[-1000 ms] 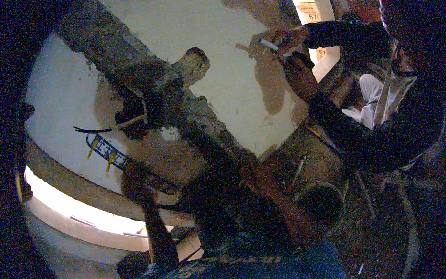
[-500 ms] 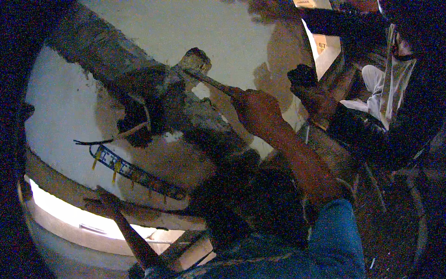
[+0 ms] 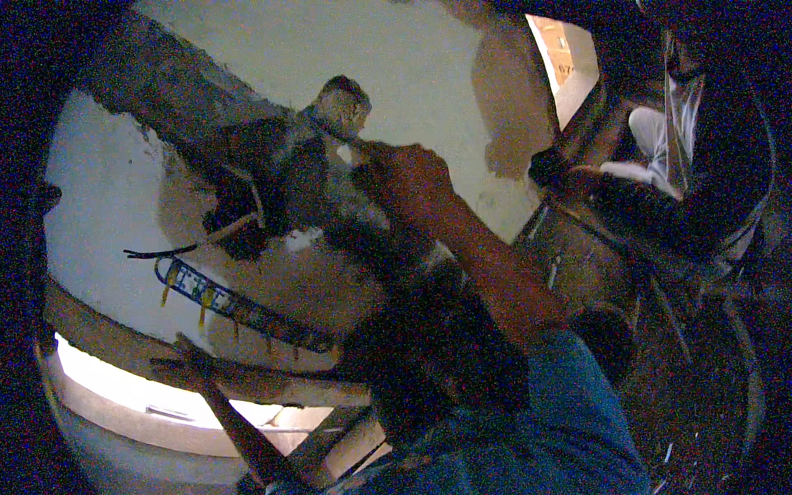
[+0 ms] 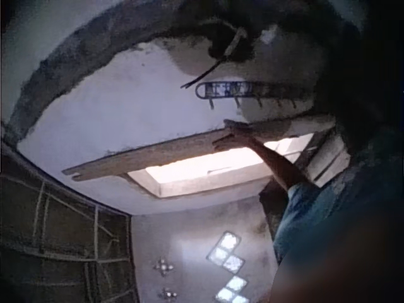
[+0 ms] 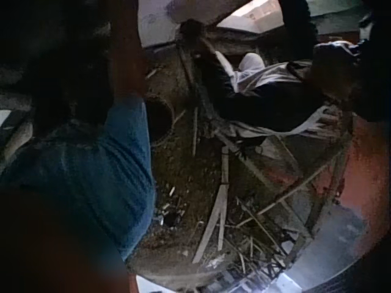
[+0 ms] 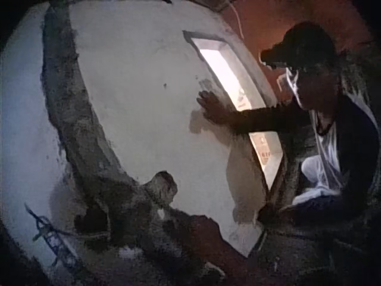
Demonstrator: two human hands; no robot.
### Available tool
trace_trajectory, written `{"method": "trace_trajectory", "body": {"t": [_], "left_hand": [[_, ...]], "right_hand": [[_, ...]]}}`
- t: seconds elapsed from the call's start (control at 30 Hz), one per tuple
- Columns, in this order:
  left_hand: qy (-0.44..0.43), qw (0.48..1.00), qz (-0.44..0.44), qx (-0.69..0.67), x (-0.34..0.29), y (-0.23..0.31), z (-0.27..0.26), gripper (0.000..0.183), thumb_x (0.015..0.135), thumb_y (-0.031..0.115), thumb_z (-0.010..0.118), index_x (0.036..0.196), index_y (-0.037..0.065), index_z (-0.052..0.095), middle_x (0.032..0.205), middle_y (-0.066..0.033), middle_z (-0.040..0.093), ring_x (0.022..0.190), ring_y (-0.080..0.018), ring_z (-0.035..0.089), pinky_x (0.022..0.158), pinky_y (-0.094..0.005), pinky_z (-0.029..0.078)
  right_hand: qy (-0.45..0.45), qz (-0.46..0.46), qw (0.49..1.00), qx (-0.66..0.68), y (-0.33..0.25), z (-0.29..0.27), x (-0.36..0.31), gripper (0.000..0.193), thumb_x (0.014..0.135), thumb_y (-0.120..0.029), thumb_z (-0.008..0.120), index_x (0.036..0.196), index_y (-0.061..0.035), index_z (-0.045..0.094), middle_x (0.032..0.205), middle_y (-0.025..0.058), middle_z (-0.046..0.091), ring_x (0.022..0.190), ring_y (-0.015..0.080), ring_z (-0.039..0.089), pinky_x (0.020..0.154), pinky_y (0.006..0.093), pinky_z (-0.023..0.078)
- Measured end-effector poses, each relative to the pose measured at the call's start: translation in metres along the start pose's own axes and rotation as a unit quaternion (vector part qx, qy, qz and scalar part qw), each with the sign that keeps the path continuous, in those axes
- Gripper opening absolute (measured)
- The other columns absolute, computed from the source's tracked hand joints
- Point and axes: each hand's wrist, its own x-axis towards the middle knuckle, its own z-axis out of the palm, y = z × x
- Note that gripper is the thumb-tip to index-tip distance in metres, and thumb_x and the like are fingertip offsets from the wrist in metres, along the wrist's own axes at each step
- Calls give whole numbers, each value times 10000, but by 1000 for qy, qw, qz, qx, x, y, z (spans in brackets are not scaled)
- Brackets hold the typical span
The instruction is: The person installs an electrical conduit and junction box into a wall, using a hammer and chisel to adjust the opening and secure the components. They also use a level to ensure proper alignment.
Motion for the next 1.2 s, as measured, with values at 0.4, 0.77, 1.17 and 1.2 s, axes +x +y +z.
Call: {"method": "trace_trajectory", "body": {"t": [0.4, 0.77, 1.17, 1.2], "left_hand": [[-158, 980, -39, -116, -19, -45, 18, 1073, 881, 744, 503, 1580, 34, 105, 1615, -294, 54, 1502, -447, 55, 1204, -569, 126], [-36, 990, 136, -29, -19, -34, 9, 1016, 888, 672, 575, 1483, -104, 299, 1529, -331, 293, 1419, -479, 307, 1148, -558, 316], [-216, 972, -63, -74, -3, -15, -19, 1032, 870, 656, 618, 1508, -76, 267, 1540, -326, 271, 1430, -465, 283, 1170, -553, 273], [-215, 971, -60, -85, -3, -12, -20, 1031, 870, 654, 618, 1512, -70, 262, 1542, -323, 269, 1430, -462, 284, 1170, -551, 273]], "right_hand": [[-31, -19, 996, -87, 9, -14, 7, 373, 922, -215, 596, 1291, -179, 637, 966, 176, 716, 833, 383, 689, 727, 486, 562], [-12, -33, 999, 10, 7, -6, 3, 322, 965, -229, 570, 1271, -172, 654, 946, 188, 715, 801, 404, 682, 734, 485, 561], [21, -12, 991, 130, 29, -2, -8, 301, 978, -162, 552, 1247, -83, 662, 911, 213, 702, 772, 367, 684, 768, 453, 530], [36, -51, 990, 130, 25, -1, -4, 296, 979, -155, 548, 1240, -79, 667, 885, 199, 704, 735, 336, 677, 739, 436, 530]]}}
